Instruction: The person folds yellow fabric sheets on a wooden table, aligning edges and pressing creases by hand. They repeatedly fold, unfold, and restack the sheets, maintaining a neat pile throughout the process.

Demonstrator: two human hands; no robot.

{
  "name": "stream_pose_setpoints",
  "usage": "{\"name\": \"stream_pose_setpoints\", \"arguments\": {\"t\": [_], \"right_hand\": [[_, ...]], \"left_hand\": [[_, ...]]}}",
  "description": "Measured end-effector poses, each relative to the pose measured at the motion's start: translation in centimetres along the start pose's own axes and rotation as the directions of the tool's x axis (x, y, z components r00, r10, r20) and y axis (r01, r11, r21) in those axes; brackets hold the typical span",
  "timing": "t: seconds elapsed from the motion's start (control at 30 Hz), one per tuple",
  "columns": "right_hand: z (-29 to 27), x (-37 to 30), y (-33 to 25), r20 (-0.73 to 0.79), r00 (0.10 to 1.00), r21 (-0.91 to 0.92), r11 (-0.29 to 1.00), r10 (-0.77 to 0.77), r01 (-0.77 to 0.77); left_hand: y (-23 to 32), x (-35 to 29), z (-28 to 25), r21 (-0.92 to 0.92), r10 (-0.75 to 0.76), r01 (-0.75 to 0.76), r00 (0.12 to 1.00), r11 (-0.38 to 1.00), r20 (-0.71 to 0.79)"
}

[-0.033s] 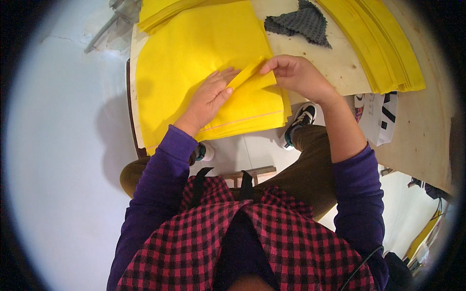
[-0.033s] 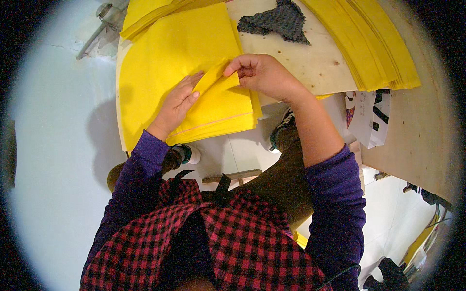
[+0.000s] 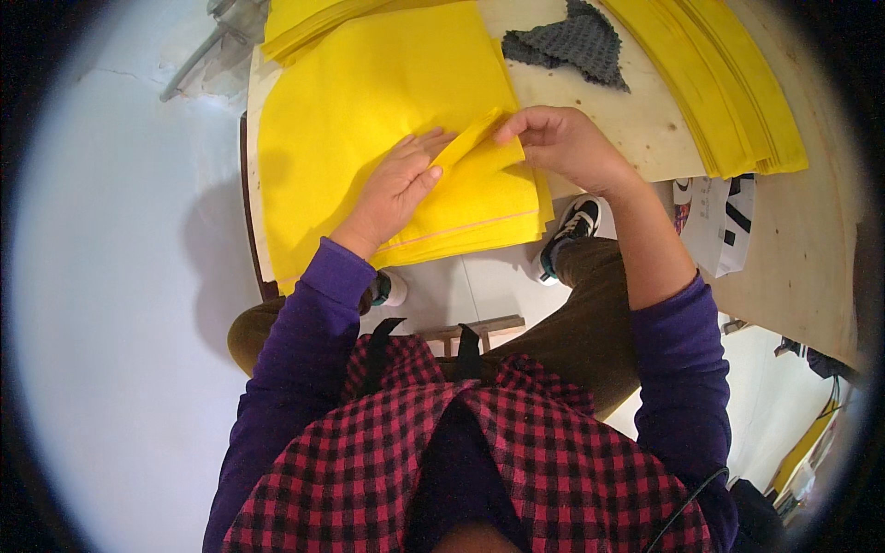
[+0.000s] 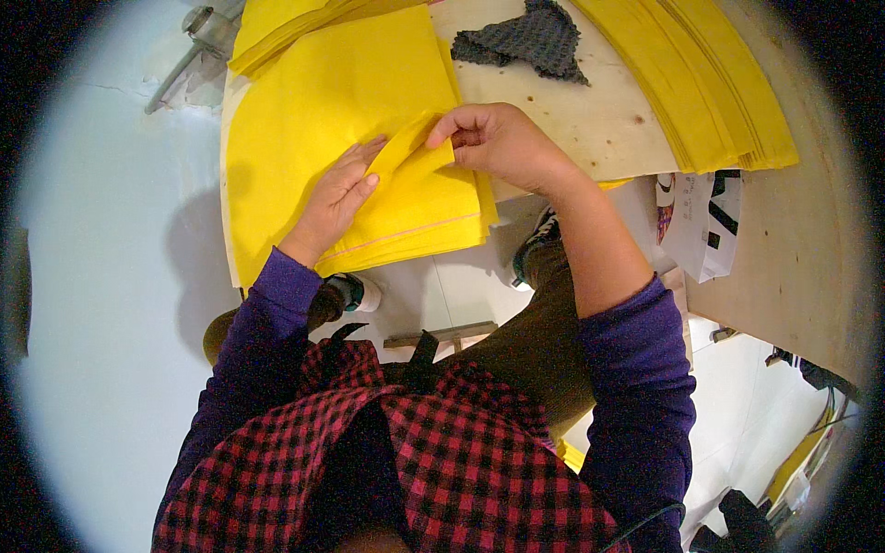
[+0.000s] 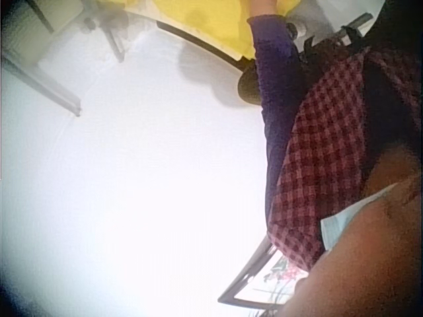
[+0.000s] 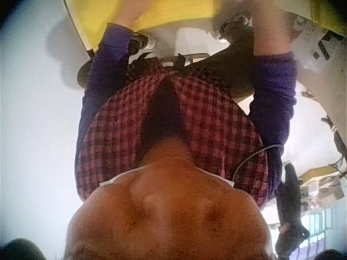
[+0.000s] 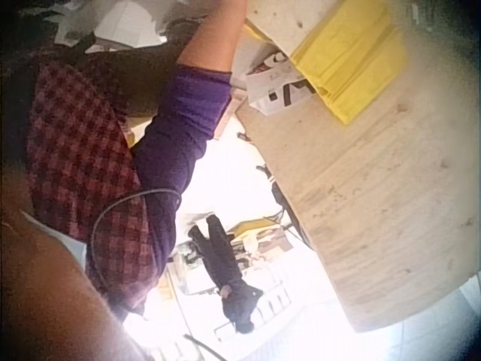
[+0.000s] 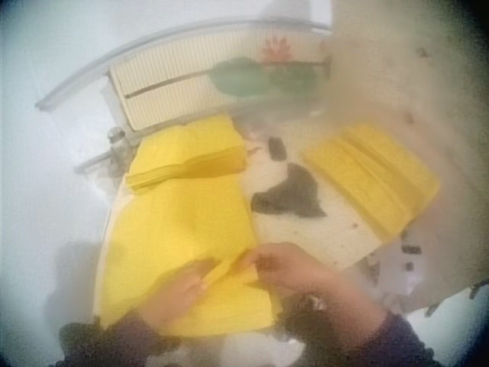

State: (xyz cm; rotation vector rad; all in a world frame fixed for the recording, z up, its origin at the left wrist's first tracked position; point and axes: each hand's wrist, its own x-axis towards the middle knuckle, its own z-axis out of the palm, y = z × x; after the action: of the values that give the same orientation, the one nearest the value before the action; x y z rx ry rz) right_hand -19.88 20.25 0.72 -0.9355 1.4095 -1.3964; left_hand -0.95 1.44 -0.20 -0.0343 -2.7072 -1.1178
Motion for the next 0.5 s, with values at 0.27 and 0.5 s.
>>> {"name": "stream_pose_setpoints", "arguments": {"t": [0.27,0.5], "right_hand": [[0.3,0.2,0.1,-0.071,0.996,-0.235,0.972,-0.044,0.026],[1.6,0.9,-0.9,-0.211,0.967,-0.363,0.930,-0.146,0.061]], "left_hand": [[0.1,0.0,0.0,0.007,-0.011,0.011,1.000,1.000,0.003],[0.3,0.0,-0.2,0.021,0.048,-0.048,0.999,0.999,0.008]]}}
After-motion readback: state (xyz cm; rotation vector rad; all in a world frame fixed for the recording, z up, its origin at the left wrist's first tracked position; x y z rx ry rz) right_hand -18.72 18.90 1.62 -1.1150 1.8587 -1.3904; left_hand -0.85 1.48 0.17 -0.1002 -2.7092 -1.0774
